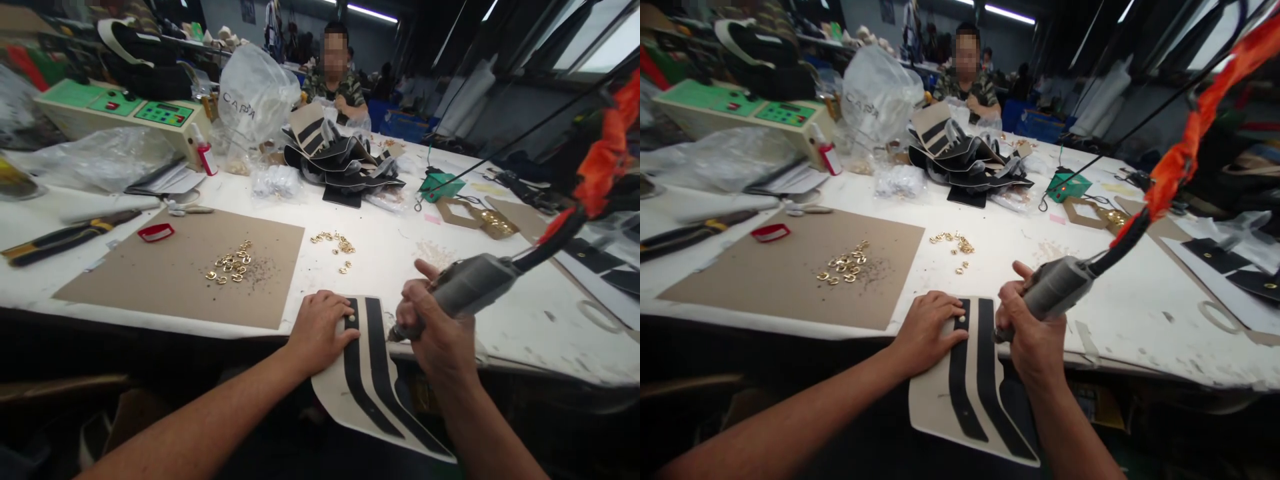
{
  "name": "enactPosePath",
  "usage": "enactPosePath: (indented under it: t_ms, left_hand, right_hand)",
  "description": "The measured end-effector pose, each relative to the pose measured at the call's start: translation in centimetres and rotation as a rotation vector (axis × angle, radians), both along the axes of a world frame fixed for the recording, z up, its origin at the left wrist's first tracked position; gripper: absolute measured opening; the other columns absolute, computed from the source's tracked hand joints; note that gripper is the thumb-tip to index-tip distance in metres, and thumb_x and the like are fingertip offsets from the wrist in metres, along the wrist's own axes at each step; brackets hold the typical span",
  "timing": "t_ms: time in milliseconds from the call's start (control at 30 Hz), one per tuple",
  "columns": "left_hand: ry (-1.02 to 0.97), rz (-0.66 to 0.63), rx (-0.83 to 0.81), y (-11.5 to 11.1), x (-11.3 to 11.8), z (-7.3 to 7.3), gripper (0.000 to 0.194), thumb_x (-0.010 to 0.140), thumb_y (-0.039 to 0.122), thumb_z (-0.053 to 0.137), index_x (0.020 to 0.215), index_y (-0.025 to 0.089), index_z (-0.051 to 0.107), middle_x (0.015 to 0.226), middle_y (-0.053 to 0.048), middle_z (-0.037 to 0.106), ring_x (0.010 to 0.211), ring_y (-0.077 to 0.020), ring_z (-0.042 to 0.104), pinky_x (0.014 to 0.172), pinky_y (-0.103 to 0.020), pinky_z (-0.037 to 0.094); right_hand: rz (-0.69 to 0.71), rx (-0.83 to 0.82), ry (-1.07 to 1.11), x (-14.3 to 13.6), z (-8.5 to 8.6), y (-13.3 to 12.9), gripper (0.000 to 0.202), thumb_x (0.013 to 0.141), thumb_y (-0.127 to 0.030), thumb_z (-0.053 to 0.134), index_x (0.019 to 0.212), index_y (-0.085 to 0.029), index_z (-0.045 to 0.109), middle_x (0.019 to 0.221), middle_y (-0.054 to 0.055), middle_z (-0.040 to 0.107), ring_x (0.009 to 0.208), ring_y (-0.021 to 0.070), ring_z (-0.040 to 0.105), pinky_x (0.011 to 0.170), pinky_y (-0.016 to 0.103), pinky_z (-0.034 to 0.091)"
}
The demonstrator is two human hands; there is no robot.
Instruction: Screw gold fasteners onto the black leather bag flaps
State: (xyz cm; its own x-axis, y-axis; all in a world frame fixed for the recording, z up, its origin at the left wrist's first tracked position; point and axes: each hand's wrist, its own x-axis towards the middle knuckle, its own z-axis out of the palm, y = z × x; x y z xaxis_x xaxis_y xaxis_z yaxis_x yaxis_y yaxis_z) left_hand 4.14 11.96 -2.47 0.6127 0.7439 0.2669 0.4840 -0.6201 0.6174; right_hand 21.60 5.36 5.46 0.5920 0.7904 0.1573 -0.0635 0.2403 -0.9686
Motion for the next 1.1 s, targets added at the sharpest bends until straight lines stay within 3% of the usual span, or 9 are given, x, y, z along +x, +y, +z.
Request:
enactPosePath:
  t_ms: [233, 767, 933, 1100]
  left_hand:
    - [0.003, 0.0, -0.056, 0.0, 0.0, 0.3, 0.037, 0.079, 0.037, 0.09, 0.11, 0.029, 0.072, 0.124, 0.001, 0.075, 0.124, -0.0289, 0.058, 0.103, -0.049, 0.042]
    - [-0.007, -0.019, -0.091, 0.2, 0.0, 0.2, 0.035, 0.081, 0.037, 0.089, 0.109, 0.027, 0.071, 0.123, 0.002, 0.073, 0.125, -0.0263, 0.057, 0.105, -0.046, 0.038]
    - [0.002, -0.024, -0.096, 0.2, 0.0, 0.4, 0.031, 0.082, 0.036, 0.087, 0.106, 0.027, 0.07, 0.122, 0.002, 0.073, 0.124, -0.0265, 0.057, 0.103, -0.047, 0.038]
    - [0.003, -0.023, -0.083, 0.1, 0.0, 0.3, 0.029, 0.082, 0.036, 0.086, 0.104, 0.025, 0.07, 0.119, 0.0, 0.073, 0.123, -0.0274, 0.057, 0.099, -0.047, 0.04]
  right_hand:
    - [0.283, 0.063, -0.081, -2.3, -1.8, 3.6, 0.026, 0.093, -0.032, 0.075, 0.116, -0.025, 0.064, 0.08, -0.002, 0.069, 0.055, 0.0138, 0.062, 0.059, 0.032, 0.053]
    - [0.321, 0.105, -0.116, -2.4, -3.1, 4.5, 0.02, 0.094, -0.027, 0.071, 0.112, -0.025, 0.063, 0.071, -0.005, 0.063, 0.048, 0.0119, 0.057, 0.051, 0.029, 0.049]
    - [0.369, 0.057, -0.168, -2.1, -2.9, 4.6, 0.007, 0.095, -0.026, 0.068, 0.093, -0.024, 0.062, 0.064, -0.005, 0.059, 0.048, 0.0132, 0.056, 0.05, 0.03, 0.048]
    - [0.487, 0.07, -0.305, -1.8, -2.4, 4.8, 0.021, 0.099, -0.024, 0.063, 0.078, -0.022, 0.059, 0.063, -0.004, 0.058, 0.053, 0.013, 0.056, 0.056, 0.03, 0.046]
